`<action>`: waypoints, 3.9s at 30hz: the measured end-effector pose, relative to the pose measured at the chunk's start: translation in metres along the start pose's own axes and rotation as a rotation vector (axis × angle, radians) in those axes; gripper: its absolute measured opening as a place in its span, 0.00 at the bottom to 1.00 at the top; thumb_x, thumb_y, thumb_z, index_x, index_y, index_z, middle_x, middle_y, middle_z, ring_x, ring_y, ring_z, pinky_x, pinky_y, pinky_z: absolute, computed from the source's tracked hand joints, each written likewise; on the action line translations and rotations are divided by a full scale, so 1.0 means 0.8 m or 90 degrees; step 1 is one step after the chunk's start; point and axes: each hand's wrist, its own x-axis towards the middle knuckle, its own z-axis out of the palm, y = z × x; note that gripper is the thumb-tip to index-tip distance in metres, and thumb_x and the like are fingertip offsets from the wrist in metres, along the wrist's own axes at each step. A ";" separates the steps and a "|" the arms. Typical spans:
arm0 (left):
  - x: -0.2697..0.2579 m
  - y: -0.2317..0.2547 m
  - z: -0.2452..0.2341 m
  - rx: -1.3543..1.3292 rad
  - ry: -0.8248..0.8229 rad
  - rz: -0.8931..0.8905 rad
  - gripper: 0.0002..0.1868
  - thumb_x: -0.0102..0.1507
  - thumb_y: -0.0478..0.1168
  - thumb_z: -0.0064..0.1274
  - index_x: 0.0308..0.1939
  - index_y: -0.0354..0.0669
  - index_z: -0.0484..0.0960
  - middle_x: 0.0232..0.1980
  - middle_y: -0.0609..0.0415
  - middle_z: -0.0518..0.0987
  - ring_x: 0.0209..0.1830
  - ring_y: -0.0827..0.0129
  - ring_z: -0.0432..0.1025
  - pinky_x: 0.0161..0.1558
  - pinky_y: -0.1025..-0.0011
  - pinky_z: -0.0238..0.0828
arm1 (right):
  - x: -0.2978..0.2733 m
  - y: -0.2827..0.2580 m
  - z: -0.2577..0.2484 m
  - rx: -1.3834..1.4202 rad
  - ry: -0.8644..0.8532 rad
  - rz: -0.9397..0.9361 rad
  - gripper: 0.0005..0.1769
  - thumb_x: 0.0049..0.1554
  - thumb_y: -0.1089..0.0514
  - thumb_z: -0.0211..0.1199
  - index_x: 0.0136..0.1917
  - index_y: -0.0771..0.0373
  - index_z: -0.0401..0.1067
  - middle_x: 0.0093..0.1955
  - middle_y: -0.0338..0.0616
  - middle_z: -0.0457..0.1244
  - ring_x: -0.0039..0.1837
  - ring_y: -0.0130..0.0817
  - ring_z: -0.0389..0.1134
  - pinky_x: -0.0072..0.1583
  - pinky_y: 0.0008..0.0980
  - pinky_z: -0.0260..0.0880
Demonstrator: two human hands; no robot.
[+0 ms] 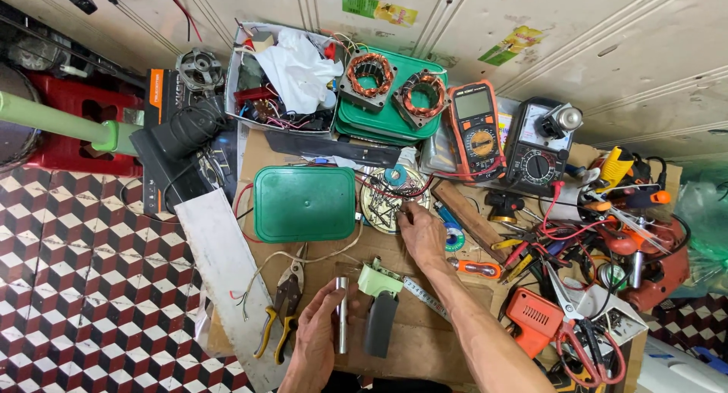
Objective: The recorder uses various tools to inspect and repair a mechanical component.
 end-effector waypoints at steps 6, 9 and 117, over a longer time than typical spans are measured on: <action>-0.005 0.000 0.004 0.047 -0.042 0.092 0.21 0.63 0.44 0.57 0.58 0.38 0.83 0.36 0.53 0.80 0.33 0.73 0.72 0.36 0.73 0.70 | -0.016 -0.002 -0.024 0.128 -0.001 0.050 0.11 0.57 0.55 0.67 0.47 0.65 0.75 0.45 0.51 0.71 0.44 0.46 0.72 0.49 0.41 0.72; -0.011 0.005 0.018 0.025 -0.092 0.136 0.21 0.63 0.43 0.56 0.57 0.37 0.82 0.35 0.57 0.80 0.32 0.75 0.71 0.34 0.74 0.68 | -0.018 0.034 -0.015 0.410 -0.062 0.123 0.08 0.59 0.61 0.66 0.48 0.68 0.73 0.42 0.51 0.72 0.44 0.39 0.72 0.48 0.35 0.74; -0.207 -0.047 0.072 0.466 -0.155 0.778 0.13 0.59 0.36 0.64 0.47 0.42 0.81 0.44 0.51 0.87 0.42 0.64 0.82 0.42 0.69 0.77 | -0.248 -0.070 -0.227 0.530 -0.151 -0.007 0.11 0.61 0.57 0.62 0.51 0.67 0.78 0.39 0.36 0.67 0.41 0.20 0.63 0.44 0.22 0.65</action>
